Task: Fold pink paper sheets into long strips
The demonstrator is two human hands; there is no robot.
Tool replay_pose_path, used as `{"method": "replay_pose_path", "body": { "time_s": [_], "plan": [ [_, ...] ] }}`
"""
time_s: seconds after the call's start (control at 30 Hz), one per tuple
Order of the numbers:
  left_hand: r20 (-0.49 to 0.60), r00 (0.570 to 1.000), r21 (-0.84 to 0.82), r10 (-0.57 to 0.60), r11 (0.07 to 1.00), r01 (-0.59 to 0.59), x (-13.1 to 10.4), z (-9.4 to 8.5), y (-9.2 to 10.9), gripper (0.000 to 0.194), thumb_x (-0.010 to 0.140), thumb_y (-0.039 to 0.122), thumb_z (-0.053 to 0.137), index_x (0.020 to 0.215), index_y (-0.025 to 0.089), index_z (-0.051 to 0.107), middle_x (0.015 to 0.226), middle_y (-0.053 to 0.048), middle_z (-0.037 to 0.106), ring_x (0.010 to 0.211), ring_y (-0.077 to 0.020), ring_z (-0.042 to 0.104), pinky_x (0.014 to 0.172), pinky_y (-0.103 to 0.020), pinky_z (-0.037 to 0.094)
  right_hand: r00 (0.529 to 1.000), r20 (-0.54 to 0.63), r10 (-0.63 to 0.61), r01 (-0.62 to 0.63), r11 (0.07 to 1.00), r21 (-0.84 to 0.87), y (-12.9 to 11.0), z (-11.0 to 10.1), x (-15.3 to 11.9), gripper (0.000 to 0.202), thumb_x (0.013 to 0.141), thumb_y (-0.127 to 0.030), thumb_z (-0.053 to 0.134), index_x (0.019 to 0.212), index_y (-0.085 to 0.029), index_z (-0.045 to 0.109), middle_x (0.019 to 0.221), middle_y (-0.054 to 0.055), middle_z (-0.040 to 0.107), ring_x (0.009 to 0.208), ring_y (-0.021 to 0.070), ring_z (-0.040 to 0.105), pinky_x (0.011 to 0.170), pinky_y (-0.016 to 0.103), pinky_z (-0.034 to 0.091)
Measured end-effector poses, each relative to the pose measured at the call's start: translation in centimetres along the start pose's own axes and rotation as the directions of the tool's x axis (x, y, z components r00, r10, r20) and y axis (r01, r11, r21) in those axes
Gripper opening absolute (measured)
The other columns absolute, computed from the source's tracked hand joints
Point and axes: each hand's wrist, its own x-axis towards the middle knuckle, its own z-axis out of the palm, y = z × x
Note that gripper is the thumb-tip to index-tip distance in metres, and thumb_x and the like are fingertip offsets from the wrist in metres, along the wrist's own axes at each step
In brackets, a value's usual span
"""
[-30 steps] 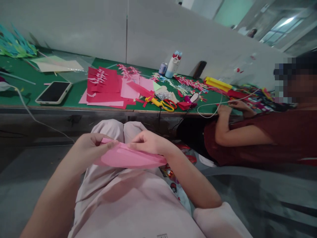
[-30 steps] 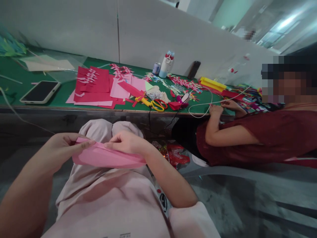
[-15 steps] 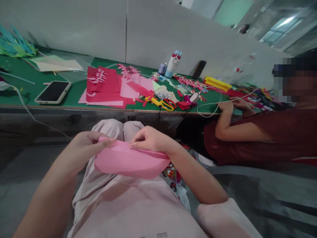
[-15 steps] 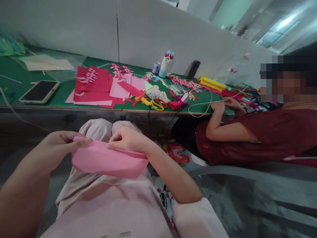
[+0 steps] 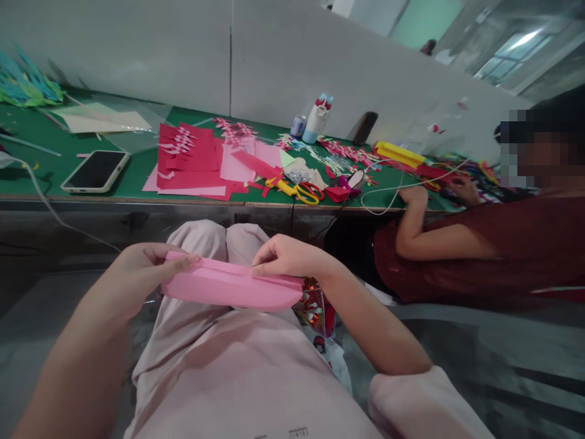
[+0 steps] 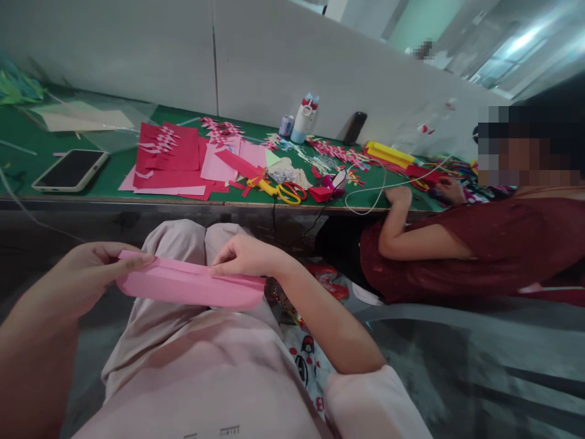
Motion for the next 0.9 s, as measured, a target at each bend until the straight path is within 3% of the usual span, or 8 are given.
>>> {"method": "replay_pose_path", "body": {
  "time_s": [0.17, 0.4, 0.73, 0.9],
  "plan": [
    [-0.015, 1.000, -0.063, 0.006, 0.998, -0.007, -0.2, -0.8, -0.1, 0.042, 0.056, 0.052, 0.084, 0.078, 0.017, 0.077, 0.063, -0.003, 0.065, 0.059, -0.0121, 0.048, 0.049, -0.020, 0.037, 0.999, -0.028, 0.015, -0.015, 1.000, -0.005, 0.4, -0.4, -0.7, 0.026, 0.075, -0.035, 0.070, 0.082, -0.010, 0.075, 0.073, 0.002, 0.070, 0.066, 0.0101, 0.057, 0.063, 0.020, 0.043],
    [-0.153, 0.988, -0.073, 0.036, 0.996, -0.047, -0.5, -1.6, -0.7, 0.036, 0.052, 0.055, 0.083, 0.069, 0.024, 0.078, 0.062, -0.004, 0.069, 0.055, -0.0137, 0.053, 0.045, -0.021, 0.041, 0.997, -0.071, 0.032, -0.027, 0.997, 0.075, 1.5, -1.2, -2.1, 0.026, 0.073, -0.034, 0.070, 0.081, -0.010, 0.076, 0.067, 0.001, 0.067, 0.062, 0.0092, 0.054, 0.063, 0.021, 0.043],
    [-0.219, 0.975, -0.063, 0.044, 0.996, -0.059, -1.2, -2.1, -0.8, 0.035, 0.051, 0.055, 0.083, 0.068, 0.025, 0.077, 0.066, -0.003, 0.073, 0.058, -0.0155, 0.060, 0.049, -0.020, 0.047, 0.989, -0.144, 0.039, -0.018, 0.989, 0.144, 2.5, -1.8, -3.5, 0.025, 0.073, -0.035, 0.071, 0.078, -0.011, 0.074, 0.067, 0.002, 0.068, 0.061, 0.0094, 0.056, 0.064, 0.022, 0.046],
    [-0.226, 0.973, -0.057, 0.049, 0.996, -0.064, -1.2, -2.1, -1.0, 0.032, 0.052, 0.054, 0.083, 0.066, 0.026, 0.077, 0.065, -0.005, 0.072, 0.058, -0.0175, 0.060, 0.048, -0.024, 0.047, 0.977, -0.215, 0.005, 0.013, 0.996, 0.083, 2.9, -1.5, -3.4, 0.020, 0.075, -0.031, 0.066, 0.076, -0.012, 0.072, 0.069, 0.003, 0.068, 0.063, 0.0107, 0.058, 0.065, 0.022, 0.047]
  ]
}}
